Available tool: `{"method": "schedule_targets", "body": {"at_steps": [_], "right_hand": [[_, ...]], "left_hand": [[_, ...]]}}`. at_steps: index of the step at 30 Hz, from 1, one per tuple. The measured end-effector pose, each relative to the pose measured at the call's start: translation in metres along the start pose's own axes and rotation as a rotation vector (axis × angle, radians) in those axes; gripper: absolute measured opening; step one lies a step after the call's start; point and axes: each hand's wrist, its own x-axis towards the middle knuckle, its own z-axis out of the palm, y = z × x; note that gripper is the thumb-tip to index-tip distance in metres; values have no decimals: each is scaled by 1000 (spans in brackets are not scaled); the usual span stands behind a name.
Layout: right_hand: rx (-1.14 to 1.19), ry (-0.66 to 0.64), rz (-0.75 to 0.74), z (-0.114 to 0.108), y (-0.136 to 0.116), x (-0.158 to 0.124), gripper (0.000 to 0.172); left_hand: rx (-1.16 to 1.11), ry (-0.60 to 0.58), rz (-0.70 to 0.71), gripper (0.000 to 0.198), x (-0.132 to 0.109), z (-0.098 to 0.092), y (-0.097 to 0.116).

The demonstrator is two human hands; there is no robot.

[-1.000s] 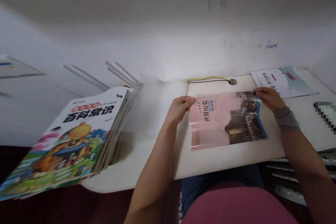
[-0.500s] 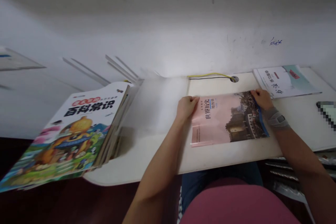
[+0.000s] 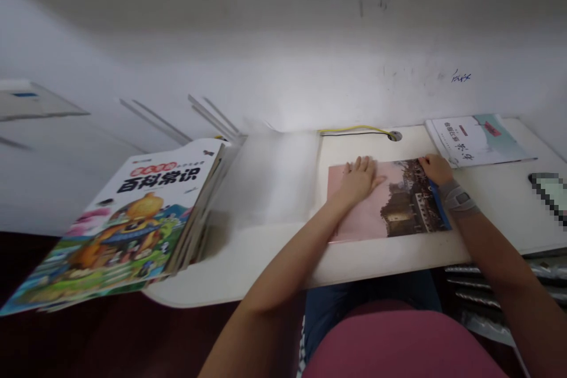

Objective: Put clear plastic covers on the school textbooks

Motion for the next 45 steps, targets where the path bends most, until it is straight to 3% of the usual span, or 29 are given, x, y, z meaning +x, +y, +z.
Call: {"method": "schedule_targets", "body": {"at_steps": [3,7,9,12,15,18,22,25,31,37,41,45], "right_hand": [[-1,21,-12,-3,3,-1,34],[1,199,-85,-10,-8,-12,41],[-18,253,-322,-8,-26,-20,45],[-81,91,-744,4,-55,-30,49],[-113,-28,-880,18,-65,-30,55],[-116,-44,-836,24,-44,-23,60],[-127,2,-634,23,3,-14,67],[-156,34,-555,24,22,-13,70],[-180,47,-501,27,18,-17,70],[-158,61,-511,27,16,-19,66],[-151,69,-507,27,15,-19,65],[-160,58,-505,27,15,-19,67]], "left_hand": [[21,-73,-16,69,7,10,13],[45,3,-21,73,8,25,13],[44,33,-26,73,6,30,12],[61,53,-19,68,5,32,10],[70,59,-12,61,4,32,8],[46,67,-30,58,5,32,7],[16,71,-39,56,4,32,6],[17,97,-52,53,5,26,6],[50,140,-173,46,28,7,0],[23,39,-194,55,52,-6,-9],[-14,-63,-223,53,52,-18,-31],[-63,-113,-305,42,36,-36,-59]]}}
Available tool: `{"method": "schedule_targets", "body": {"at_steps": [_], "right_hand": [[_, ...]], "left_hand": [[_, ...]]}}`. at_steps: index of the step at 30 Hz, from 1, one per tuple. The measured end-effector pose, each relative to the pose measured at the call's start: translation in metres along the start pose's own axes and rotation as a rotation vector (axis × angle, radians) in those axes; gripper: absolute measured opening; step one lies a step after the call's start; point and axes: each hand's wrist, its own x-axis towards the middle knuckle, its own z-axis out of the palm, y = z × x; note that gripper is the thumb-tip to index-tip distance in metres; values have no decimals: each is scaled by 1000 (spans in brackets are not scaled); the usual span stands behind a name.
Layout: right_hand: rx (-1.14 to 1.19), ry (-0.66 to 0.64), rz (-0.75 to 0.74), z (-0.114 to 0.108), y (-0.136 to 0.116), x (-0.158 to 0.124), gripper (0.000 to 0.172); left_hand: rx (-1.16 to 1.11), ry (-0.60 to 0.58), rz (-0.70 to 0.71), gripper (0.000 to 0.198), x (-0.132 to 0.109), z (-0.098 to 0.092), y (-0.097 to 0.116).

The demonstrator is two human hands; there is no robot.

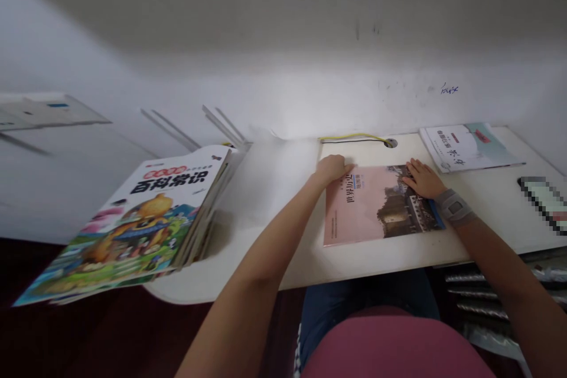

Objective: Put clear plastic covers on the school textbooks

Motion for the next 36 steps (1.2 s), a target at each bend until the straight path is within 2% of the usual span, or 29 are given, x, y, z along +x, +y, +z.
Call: {"method": "schedule_targets", "body": {"at_steps": [3,7,9,11,13,15,17,19,24,26,28,31,33,36], "right_hand": [[-7,5,-17,-1,1,0,67],[-5,12,-18,-2,0,-1,66],[-3,11,-14,-2,0,-1,66],[-3,9,-16,-1,0,-2,66],[-5,10,-17,0,0,-2,66],[-3,15,-14,1,1,-2,66],[2,23,-15,2,1,-2,66],[6,26,-19,1,1,-2,66],[9,8,-4,0,-1,0,65],[35,11,0,0,-3,1,65],[79,17,5,-1,-5,1,65],[128,29,22,-2,-9,1,65],[159,40,35,-4,-9,2,62],[237,78,67,-8,-4,5,48]], "left_hand": [[-62,58,-80,38,-27,-7,-18],[-246,165,-86,47,-97,3,-30],[-834,101,-103,46,-141,14,-35],[-1321,-5,-294,38,-182,23,-37],[-1622,-57,-451,31,-212,28,-38],[-1813,-70,-534,23,-228,29,-35],[-1920,-72,-554,14,-230,29,-32],[-1953,-96,-575,7,-222,29,-31],[-1918,-294,-538,9,-188,34,-33],[-1850,-308,-489,10,-178,37,-29],[-1743,-272,-441,14,-173,40,-21],[-1592,-159,-361,33,-173,39,-10],[-1541,-64,-309,35,-175,32,-9],[-1545,37,-273,27,-177,11,-18]]}}
